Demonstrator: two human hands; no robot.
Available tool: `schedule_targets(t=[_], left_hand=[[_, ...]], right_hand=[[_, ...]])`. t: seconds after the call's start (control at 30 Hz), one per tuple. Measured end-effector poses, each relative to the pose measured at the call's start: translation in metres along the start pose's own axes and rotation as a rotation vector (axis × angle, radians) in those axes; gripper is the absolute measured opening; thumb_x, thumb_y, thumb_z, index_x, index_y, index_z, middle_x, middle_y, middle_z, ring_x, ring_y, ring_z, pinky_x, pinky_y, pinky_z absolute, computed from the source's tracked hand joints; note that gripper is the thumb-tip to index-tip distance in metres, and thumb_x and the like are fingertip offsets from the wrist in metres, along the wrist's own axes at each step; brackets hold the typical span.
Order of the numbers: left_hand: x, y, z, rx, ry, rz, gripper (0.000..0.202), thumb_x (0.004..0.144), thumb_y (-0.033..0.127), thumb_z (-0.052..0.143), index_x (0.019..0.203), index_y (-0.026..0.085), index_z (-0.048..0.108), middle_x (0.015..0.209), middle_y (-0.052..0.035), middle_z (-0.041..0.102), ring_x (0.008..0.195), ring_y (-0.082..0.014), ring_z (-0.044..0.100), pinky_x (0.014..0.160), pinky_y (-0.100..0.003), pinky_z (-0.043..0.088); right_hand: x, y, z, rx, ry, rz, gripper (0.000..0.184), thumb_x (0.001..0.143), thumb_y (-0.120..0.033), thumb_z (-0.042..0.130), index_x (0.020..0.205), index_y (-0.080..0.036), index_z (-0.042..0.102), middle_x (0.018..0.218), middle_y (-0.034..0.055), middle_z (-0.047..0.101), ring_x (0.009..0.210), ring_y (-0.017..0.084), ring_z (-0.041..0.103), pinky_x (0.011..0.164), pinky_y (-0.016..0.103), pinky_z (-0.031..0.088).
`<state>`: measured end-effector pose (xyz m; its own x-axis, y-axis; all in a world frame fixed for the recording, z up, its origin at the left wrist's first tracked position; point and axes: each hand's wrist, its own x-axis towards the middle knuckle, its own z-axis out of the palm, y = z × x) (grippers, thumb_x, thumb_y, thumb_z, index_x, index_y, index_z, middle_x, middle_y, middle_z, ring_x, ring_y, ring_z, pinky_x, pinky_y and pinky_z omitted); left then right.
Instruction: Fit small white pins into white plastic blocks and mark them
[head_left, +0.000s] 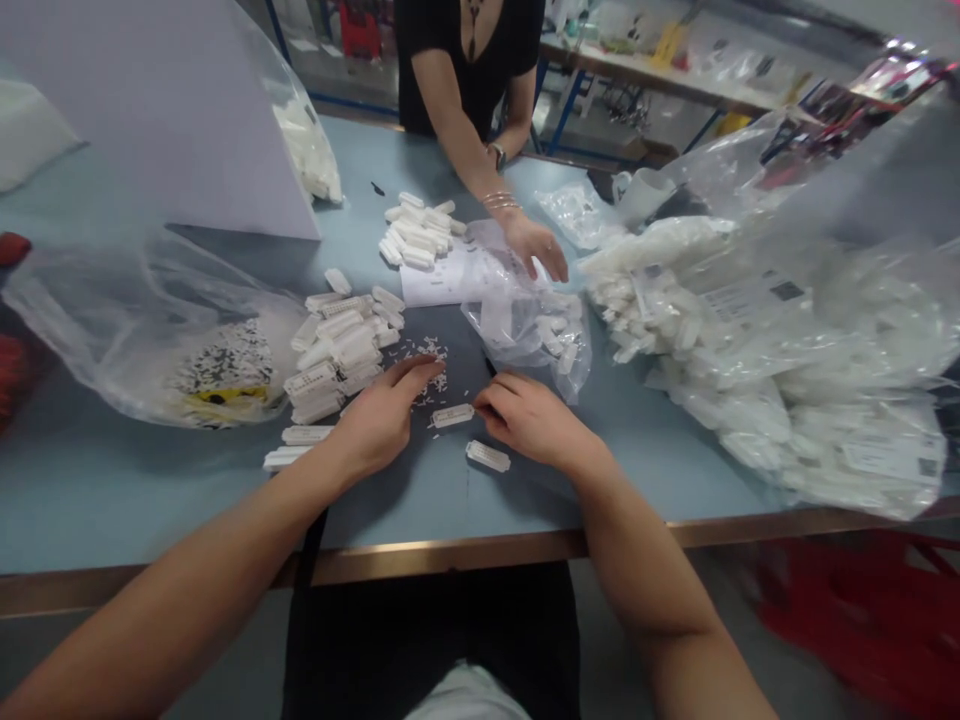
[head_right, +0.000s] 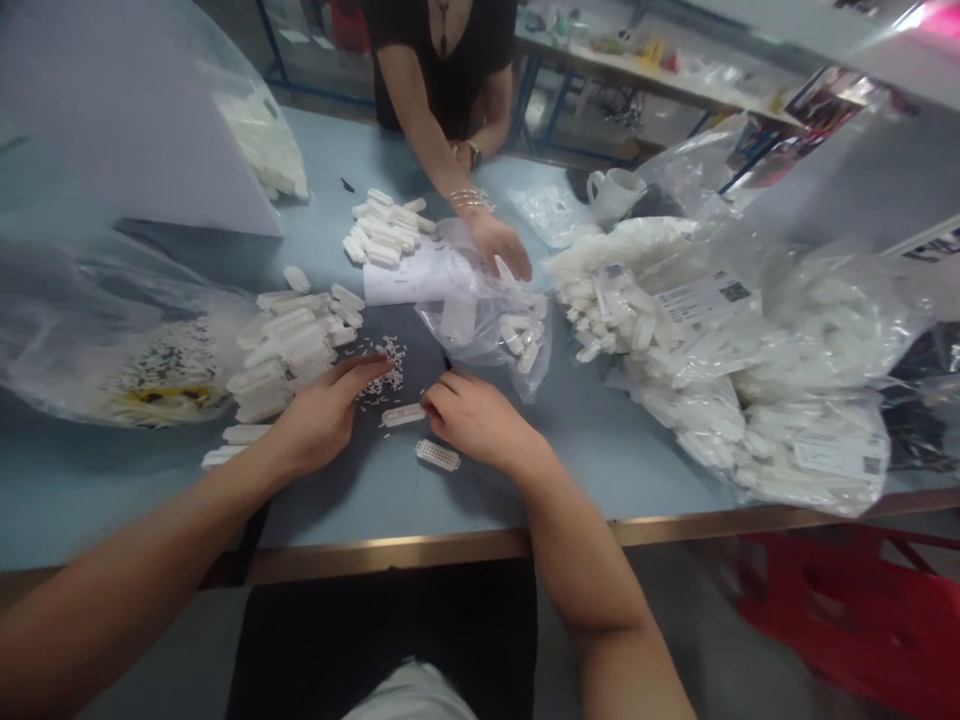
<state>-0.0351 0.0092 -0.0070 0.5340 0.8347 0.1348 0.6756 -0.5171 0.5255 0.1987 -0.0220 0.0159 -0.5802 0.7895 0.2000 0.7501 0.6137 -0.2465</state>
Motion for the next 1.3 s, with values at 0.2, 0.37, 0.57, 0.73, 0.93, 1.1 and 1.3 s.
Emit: schedule_targets(t=[0.2, 0.37, 0.57, 0.73, 0.93, 1.1, 1.3], left_hand=[[0.0, 0.0, 0.001, 0.027, -0.003, -0.003, 0.062, 0.08, 0.002, 0.035, 0.136, 0.02, 0.052, 0.146, -0.0088, 0.05, 0.129, -0.0225, 0.053, 0.106, -0.038, 0.046], [0.0, -0.002, 0.004, 0.035, 0.004, 0.02, 0.057, 0.082, 0.004, 0.038, 0.135, 0.02, 0.054, 0.146, -0.0102, 0.05, 0.129, -0.0241, 0.053, 0.106, -0.04, 0.047], [-0.002, -0.002, 0.006, 0.056, 0.054, 0.075, 0.049, 0.085, 0.006, 0.039, 0.129, 0.018, 0.057, 0.141, -0.0115, 0.054, 0.128, -0.0251, 0.053, 0.109, -0.046, 0.044], [-0.004, 0.001, 0.006, 0.065, 0.061, 0.105, 0.041, 0.09, 0.012, 0.04, 0.126, 0.018, 0.059, 0.134, -0.0118, 0.059, 0.123, -0.0253, 0.056, 0.105, -0.047, 0.048], [-0.005, 0.003, 0.007, 0.072, 0.051, 0.136, 0.039, 0.089, 0.01, 0.04, 0.123, 0.017, 0.059, 0.132, -0.012, 0.06, 0.122, -0.0248, 0.056, 0.105, -0.045, 0.048], [-0.006, 0.006, 0.006, 0.072, 0.042, 0.156, 0.036, 0.091, 0.015, 0.04, 0.121, 0.016, 0.06, 0.13, -0.0119, 0.061, 0.12, -0.0239, 0.057, 0.105, -0.043, 0.047], [-0.005, 0.009, 0.005, 0.067, -0.002, 0.227, 0.032, 0.093, 0.023, 0.043, 0.116, 0.015, 0.063, 0.124, -0.0122, 0.065, 0.119, -0.0248, 0.057, 0.111, -0.047, 0.04]], right_hand=[[0.002, -0.001, 0.013, -0.089, 0.0, -0.058, 0.013, 0.089, -0.011, 0.052, 0.088, -0.014, 0.065, 0.081, 0.0062, 0.062, 0.081, 0.018, 0.054, 0.071, 0.03, 0.044], [0.001, 0.0, 0.019, -0.157, -0.001, -0.096, 0.016, 0.092, -0.013, 0.049, 0.086, -0.015, 0.064, 0.08, 0.0071, 0.06, 0.081, 0.02, 0.052, 0.071, 0.032, 0.044], [0.0, -0.001, 0.017, -0.199, -0.033, -0.128, 0.016, 0.093, -0.012, 0.048, 0.09, -0.014, 0.064, 0.082, 0.0088, 0.06, 0.083, 0.022, 0.052, 0.073, 0.034, 0.046], [-0.001, -0.004, 0.018, -0.175, -0.045, -0.138, 0.019, 0.092, -0.008, 0.045, 0.089, -0.014, 0.063, 0.083, 0.0098, 0.059, 0.084, 0.024, 0.053, 0.078, 0.038, 0.047], [0.0, -0.007, 0.015, -0.208, -0.068, -0.152, 0.022, 0.092, -0.008, 0.044, 0.087, -0.013, 0.064, 0.081, 0.0104, 0.06, 0.081, 0.024, 0.053, 0.076, 0.038, 0.046], [0.0, -0.008, 0.014, -0.186, -0.064, -0.15, 0.023, 0.093, -0.009, 0.044, 0.087, -0.013, 0.065, 0.08, 0.0106, 0.06, 0.081, 0.023, 0.052, 0.075, 0.037, 0.045], [-0.003, -0.003, 0.008, -0.157, -0.062, -0.156, 0.019, 0.091, -0.01, 0.049, 0.092, -0.014, 0.068, 0.079, 0.0084, 0.062, 0.081, 0.021, 0.053, 0.07, 0.033, 0.045]])
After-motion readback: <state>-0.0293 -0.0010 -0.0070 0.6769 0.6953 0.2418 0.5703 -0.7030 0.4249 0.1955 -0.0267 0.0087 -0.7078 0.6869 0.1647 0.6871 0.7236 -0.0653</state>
